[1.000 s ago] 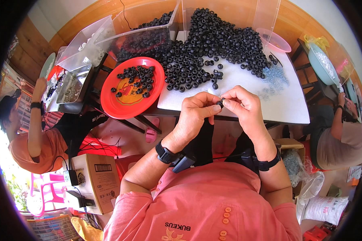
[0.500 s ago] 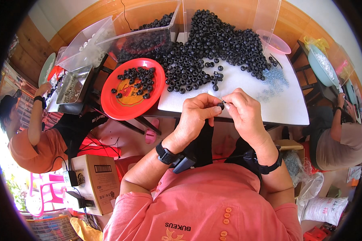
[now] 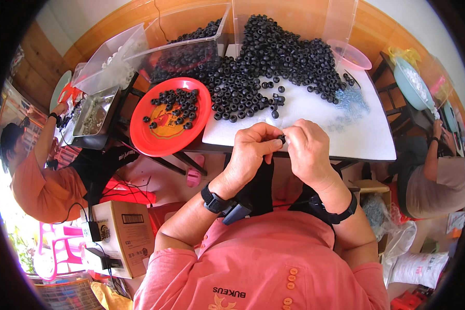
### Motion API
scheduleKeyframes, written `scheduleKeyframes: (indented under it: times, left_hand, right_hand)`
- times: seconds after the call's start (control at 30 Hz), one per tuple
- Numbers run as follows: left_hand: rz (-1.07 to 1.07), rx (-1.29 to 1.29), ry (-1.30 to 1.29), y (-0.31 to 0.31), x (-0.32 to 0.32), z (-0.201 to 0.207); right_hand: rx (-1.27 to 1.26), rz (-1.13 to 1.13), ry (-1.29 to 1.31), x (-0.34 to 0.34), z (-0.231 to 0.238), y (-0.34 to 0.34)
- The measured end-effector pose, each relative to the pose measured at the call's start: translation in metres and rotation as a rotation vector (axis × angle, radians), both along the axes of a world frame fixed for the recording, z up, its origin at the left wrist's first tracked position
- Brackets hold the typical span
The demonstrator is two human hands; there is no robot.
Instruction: Assembling small black rubber or plastic rings into groups at a manufacturing workstation.
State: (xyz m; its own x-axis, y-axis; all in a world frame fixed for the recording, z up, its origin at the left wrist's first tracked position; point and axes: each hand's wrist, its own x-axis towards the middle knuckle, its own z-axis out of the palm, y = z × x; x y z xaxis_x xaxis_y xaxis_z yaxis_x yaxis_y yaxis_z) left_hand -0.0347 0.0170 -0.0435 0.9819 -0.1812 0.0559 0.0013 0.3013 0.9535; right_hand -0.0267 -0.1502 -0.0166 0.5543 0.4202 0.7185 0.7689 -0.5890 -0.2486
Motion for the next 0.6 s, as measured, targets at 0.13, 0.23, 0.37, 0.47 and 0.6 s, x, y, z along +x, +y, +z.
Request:
scheduleKeyframes:
  times: [0.13,0.23,0.37,0.47,0.6]
  left_hand:
    - [0.005,0.052,-0.005,0.001,-0.001,0.003]
    - [-0.004,0.054,-0.008,0.001,-0.001,0.004]
    - [-0.004,0.093,0.005,-0.001,-0.004,0.011]
    - [-0.012,0.038,0.044,-0.002,-0.012,0.015]
    - [-0.010,0.049,0.060,-0.003,-0.017,0.015]
  right_hand:
    - [0.011,0.019,-0.021,0.002,-0.003,-0.002]
    - [0.041,0.042,0.002,0.003,-0.003,-0.003]
    - [0.047,0.063,-0.002,0.001,-0.001,-0.005]
    - [0.161,0.118,0.109,-0.004,-0.004,-0.008]
    - [0.239,0.146,0.170,-0.009,-0.010,-0.011]
